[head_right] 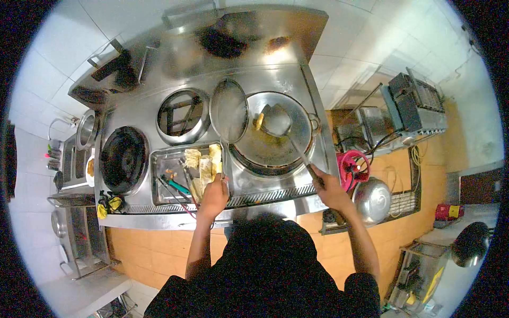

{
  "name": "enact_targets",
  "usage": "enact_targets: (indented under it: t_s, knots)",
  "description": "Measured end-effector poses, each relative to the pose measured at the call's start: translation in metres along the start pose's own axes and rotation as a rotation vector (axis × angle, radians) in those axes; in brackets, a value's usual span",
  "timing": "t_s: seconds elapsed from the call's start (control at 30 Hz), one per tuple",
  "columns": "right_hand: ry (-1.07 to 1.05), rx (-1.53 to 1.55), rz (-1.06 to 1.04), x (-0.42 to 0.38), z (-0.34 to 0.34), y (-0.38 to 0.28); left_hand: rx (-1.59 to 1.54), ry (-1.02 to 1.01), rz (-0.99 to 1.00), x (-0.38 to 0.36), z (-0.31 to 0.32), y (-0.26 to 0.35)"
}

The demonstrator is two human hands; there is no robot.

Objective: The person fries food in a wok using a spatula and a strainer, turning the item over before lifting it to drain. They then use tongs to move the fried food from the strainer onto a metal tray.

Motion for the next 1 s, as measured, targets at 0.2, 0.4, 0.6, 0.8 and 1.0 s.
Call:
enact_targets:
  t_s: [0.2,0.4,0.6,0.8,1.0]
  knots:
    - [-0.038,0.107,0.123,-0.004,0.016,-0.015,-0.009,0.017,0.004,-0.01,-0.006,0.006]
    - [0.1,0.077,0.011,-0.009,0.0,-0.015,-0.031,0.094,0.049,-0.017,0.0,-0.001]
    - [0.181,0.101,-0.026,-0.013,-0.013,0.009,0.051,0.032,0.085,-0.009,0.033,-0.005]
    - [0.212,0.127,0.107,-0.032,-0.013,0.021,0.073,-0.033,0.142,-0.012,0.041,0.014]
    - [0.21,0.099,0.182,-0.049,-0.007,0.023,0.024,0.045,0.192,-0.017,0.035,0.003]
Point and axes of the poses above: each hand's wrist, its own x-axis towards the middle knuckle, its own z-axis out of the palm, y = z × x, the point moved 6 cm from there along x, towards the middle knuckle, and after that the axes turned 3 degrees about y, right-handed, at the moved point
